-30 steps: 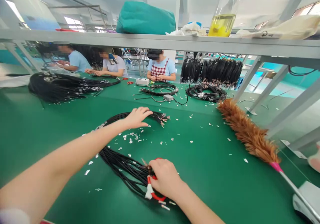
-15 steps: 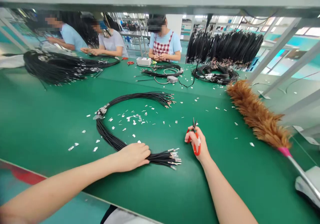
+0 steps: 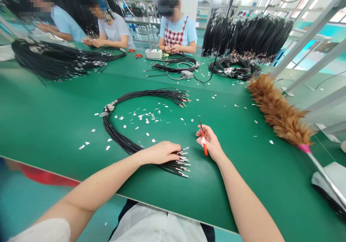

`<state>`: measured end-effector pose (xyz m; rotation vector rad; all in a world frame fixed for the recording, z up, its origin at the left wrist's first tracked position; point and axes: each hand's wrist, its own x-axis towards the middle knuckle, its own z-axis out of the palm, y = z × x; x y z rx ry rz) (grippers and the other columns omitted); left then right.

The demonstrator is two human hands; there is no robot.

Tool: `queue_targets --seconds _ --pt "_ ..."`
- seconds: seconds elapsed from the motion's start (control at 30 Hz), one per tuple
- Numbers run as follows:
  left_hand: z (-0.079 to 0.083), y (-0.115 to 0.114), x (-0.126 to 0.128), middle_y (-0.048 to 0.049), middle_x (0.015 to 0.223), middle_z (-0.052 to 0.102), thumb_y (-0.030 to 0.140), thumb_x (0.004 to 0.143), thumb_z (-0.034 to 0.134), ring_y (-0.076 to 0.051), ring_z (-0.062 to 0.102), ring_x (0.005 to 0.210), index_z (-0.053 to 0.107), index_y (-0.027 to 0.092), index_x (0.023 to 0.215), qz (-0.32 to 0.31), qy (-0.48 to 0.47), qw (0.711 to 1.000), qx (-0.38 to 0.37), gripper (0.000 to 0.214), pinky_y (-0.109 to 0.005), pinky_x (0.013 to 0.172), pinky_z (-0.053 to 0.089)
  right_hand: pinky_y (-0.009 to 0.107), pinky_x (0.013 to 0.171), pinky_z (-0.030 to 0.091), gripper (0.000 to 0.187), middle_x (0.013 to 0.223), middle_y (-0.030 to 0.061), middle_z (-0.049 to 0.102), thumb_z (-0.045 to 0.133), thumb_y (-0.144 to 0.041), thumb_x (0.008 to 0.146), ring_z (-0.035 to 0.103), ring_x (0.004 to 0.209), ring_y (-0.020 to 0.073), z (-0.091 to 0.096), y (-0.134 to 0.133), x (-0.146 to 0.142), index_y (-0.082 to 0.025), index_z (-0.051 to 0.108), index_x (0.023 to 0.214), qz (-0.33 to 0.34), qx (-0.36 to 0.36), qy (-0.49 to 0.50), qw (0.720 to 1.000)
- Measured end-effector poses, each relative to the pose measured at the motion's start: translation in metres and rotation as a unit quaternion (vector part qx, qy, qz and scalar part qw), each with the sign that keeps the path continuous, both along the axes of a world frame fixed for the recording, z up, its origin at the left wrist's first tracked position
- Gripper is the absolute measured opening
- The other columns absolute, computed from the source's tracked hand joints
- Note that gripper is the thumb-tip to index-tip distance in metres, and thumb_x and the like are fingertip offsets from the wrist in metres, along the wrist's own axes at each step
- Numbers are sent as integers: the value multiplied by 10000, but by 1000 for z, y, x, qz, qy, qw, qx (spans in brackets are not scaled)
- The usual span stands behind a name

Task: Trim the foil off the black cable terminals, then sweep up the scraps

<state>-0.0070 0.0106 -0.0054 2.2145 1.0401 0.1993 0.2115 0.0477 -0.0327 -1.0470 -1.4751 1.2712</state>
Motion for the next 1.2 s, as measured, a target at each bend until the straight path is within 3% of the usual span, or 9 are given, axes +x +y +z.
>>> queue_targets --seconds 0.13,0.23,0.3,0.5,0.67,0.83,0.97,1.1,1.2 --pt "-6 11 -5 35 612 476 409 790 474 -97 440 561 415 179 659 168 -178 967 -74 272 -233 538 327 247 555 418 452 736 -33 480 598 -239 608 486 616 107 0 -5 -3 -229 433 1029 -13 -15 -29 999" --pt "-5 10 -11 41 598 510 407 813 428 -75 443 496 397 186 713 235 -279 923 -118 244 -214 503 343 198 416 290 326 583 -90 373 576 -218 627 324 443 61 1 -9 -10 -228 429 918 -84 -23 -48 995" --pt "-3 7 -12 58 548 488 406 821 415 -56 396 430 380 192 729 259 -325 900 -131 235 -194 456 319 198 425 290 279 553 -97 363 592 -225 661 323 439 58 6 -10 -17 -224 440 895 -107 -17 -42 993" --pt "1 3 -11 77 501 408 405 780 502 -33 317 379 424 177 741 267 -398 857 -187 244 -169 371 228 291 627 455 330 800 4 585 630 -289 715 573 661 125 37 -11 -54 -218 458 987 -44 3 52 998" --pt "1 1 -10 69 522 428 395 770 517 -26 311 395 448 165 716 301 -402 850 -159 246 -168 387 233 280 596 461 273 704 -22 552 629 -279 716 540 590 106 54 -10 -82 -214 477 932 -11 46 1 999" --pt "1 1 -10 42 539 495 378 762 515 -57 416 436 455 164 658 312 -388 850 -172 246 -189 436 333 279 598 457 254 697 -24 535 619 -288 736 526 594 106 57 -8 -84 -219 466 925 -6 70 -3 998" --pt "2 2 -11 -22 748 604 357 766 524 -96 537 648 541 150 714 320 -417 841 -130 215 -217 602 423 270 613 446 220 691 -31 522 598 -246 743 519 615 104 56 -8 -83 -219 461 913 -2 87 -15 996" --pt "4 2 -13 22 674 530 373 781 512 -44 398 480 551 161 783 378 -447 806 -85 216 -187 461 321 262 610 438 194 685 -36 514 577 -218 747 501 607 96 56 -10 -87 -220 449 893 -8 88 -21 996" --pt "6 0 -11 45 630 505 331 678 639 -22 314 438 583 155 777 359 -407 835 -91 210 -182 433 256 260 601 439 187 691 -34 514 560 -209 751 506 610 98 55 -12 -88 -220 445 898 7 90 -14 996"
